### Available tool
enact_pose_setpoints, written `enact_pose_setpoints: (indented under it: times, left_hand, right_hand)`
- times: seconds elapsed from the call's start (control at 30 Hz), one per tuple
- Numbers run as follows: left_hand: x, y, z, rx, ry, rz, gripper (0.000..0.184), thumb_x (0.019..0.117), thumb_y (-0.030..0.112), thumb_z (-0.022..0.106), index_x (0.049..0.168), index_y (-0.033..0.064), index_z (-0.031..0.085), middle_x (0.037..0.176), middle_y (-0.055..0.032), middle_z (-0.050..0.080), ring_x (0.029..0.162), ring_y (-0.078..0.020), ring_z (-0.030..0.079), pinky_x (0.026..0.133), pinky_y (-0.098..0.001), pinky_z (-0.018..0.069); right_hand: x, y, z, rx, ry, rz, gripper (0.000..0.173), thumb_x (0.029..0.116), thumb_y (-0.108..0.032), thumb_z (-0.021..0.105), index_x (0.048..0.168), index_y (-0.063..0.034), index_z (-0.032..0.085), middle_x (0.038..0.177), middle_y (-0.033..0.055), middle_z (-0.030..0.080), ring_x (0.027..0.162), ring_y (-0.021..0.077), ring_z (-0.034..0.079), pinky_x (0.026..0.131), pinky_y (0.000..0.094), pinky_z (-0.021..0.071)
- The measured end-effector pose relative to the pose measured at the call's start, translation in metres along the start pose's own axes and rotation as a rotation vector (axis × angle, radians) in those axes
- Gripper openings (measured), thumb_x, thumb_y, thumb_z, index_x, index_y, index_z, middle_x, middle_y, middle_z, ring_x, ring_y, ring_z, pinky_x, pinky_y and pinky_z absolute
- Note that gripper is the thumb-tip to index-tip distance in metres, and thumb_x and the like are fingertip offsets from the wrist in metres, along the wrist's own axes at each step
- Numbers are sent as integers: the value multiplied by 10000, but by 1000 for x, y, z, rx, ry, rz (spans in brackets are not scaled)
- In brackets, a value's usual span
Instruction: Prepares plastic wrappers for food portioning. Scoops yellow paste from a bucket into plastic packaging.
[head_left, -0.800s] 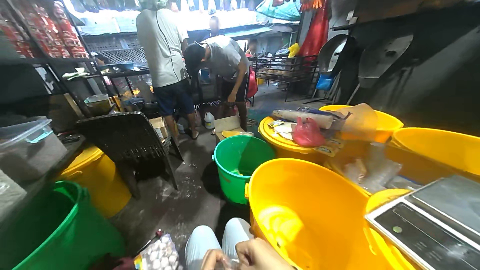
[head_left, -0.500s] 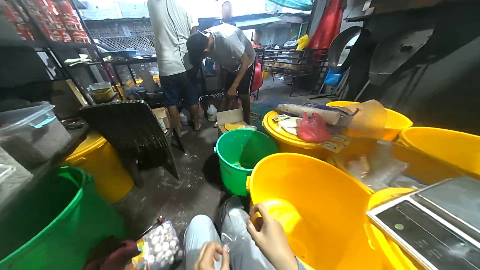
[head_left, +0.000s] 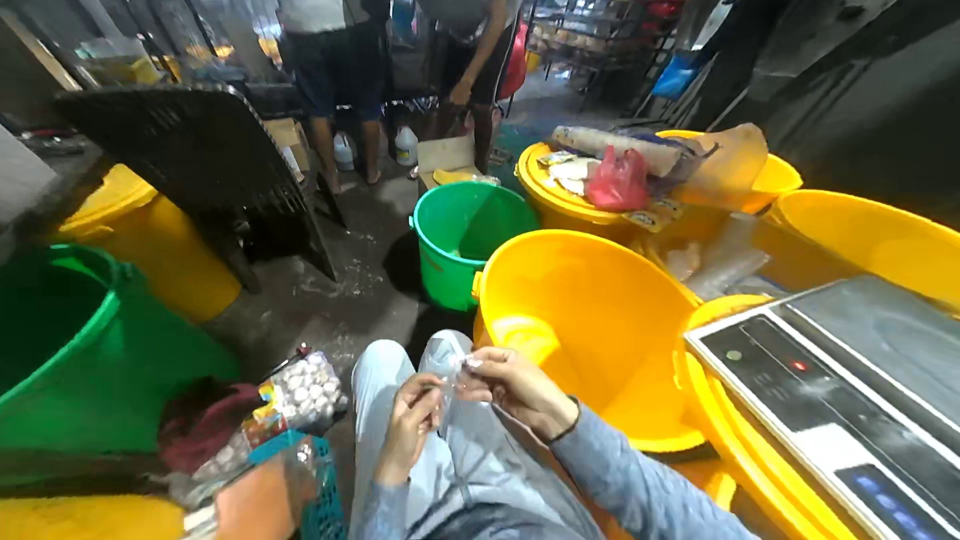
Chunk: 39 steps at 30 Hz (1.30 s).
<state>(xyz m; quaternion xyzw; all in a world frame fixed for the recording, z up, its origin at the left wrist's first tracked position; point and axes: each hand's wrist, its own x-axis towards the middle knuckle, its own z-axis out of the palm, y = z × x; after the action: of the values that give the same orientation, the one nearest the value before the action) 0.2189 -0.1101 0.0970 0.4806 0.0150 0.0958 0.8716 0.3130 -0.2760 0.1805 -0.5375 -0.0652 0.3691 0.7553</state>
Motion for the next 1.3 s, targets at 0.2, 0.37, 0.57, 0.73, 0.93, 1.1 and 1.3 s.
enact_pose_setpoints:
  times: [0.2,0.37,0.57,0.73,0.93,1.1,1.3]
  left_hand:
    - [4,-6,4,-250,-150,-287,217,914,407,706,779,250,771,710,123,685,590,39,586,563,-144,484]
    - [27,-18,21,-566,-413,-391,219,912,394,701,835,209,791,647,124,661,543,39,587,516,-131,477]
    - [74,-2,41,14,-593,-288,298,988,436,600,756,277,697,707,187,623,644,73,561,608,-131,464]
    - [62,5,62,423,-416,-12,406,814,172,760,1110,-14,554,1077,-11,614,991,-50,625,873,-246,549]
    - [33,-44,89,542,261,455,262,856,-28,669,1073,-55,524,980,-45,616,818,-20,642,734,-189,579]
    - [7,-36,70,1114,218,541,107,839,143,708,870,40,697,816,-54,687,672,-51,624,597,-171,523]
    - [-1,-9,39,200,197,-293,187,970,28,517,968,92,692,771,46,704,471,33,486,447,-126,415]
  right_hand:
    - [-10,24,-41,139,-213,170,284,1018,-227,477,838,-155,685,711,-60,659,642,23,623,655,215,547]
    - [-17,17,-66,379,-298,47,286,1009,-345,586,878,-149,747,783,-25,708,735,61,676,762,253,579]
    - [-30,-15,-91,-8,-224,-241,348,994,-425,603,740,-207,699,638,-131,604,561,-44,542,547,147,459]
    - [-46,-1,-98,-321,-115,-529,146,900,-254,710,996,-231,602,965,-140,618,921,-20,594,825,189,512]
    - [-42,43,-61,-242,489,-750,269,905,-17,682,1061,-123,491,739,-97,619,624,15,624,597,217,575]
    - [-37,42,-84,-667,682,-921,184,917,-82,680,1023,-27,541,879,-15,603,788,7,606,745,179,549]
    - [-44,55,-75,-1290,477,-852,150,872,-123,692,974,-14,707,783,71,710,671,164,690,618,335,598]
